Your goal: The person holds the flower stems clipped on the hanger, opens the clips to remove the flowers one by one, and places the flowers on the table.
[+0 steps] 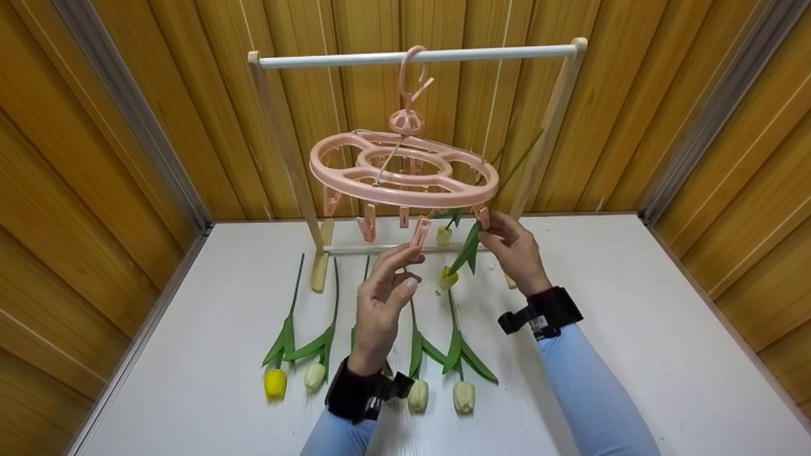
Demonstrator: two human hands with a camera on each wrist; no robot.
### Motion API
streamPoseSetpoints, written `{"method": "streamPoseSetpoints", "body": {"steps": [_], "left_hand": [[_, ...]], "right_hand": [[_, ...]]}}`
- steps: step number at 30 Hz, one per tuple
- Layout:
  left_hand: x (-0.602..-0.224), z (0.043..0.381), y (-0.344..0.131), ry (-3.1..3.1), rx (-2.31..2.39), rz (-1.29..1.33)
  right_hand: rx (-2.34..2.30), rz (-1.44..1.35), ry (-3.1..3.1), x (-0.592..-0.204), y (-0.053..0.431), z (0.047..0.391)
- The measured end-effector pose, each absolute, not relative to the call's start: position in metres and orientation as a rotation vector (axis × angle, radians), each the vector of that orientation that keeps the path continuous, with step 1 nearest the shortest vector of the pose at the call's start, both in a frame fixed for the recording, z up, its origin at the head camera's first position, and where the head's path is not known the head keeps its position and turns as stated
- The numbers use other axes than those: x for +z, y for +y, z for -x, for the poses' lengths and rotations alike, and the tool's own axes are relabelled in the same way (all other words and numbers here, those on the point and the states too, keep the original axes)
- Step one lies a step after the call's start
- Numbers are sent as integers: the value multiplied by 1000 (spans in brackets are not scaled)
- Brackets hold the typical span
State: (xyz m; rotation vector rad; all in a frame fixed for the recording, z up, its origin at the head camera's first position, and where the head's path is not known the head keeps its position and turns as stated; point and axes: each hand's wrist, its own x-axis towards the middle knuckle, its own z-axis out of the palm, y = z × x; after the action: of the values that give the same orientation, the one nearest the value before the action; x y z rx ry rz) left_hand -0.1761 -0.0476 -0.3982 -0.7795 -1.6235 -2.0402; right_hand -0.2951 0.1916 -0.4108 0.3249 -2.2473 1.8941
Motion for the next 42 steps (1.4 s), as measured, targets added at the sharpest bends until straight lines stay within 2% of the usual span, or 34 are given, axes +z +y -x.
{"method": "streamPoseSetpoints", "body": {"steps": [19, 27, 42], "left_hand": [[-402, 180, -47, -1624, -2105, 688], [-409, 184, -40, -1723, -2194, 653], [-410, 190, -23, -1848, -2045, 656]], "right_hand": [[2052, -505, -2055, -407, 181, 270], [1921, -601, -2083, -407, 178, 250], [1730, -687, -2116, -411, 167, 227]]}}
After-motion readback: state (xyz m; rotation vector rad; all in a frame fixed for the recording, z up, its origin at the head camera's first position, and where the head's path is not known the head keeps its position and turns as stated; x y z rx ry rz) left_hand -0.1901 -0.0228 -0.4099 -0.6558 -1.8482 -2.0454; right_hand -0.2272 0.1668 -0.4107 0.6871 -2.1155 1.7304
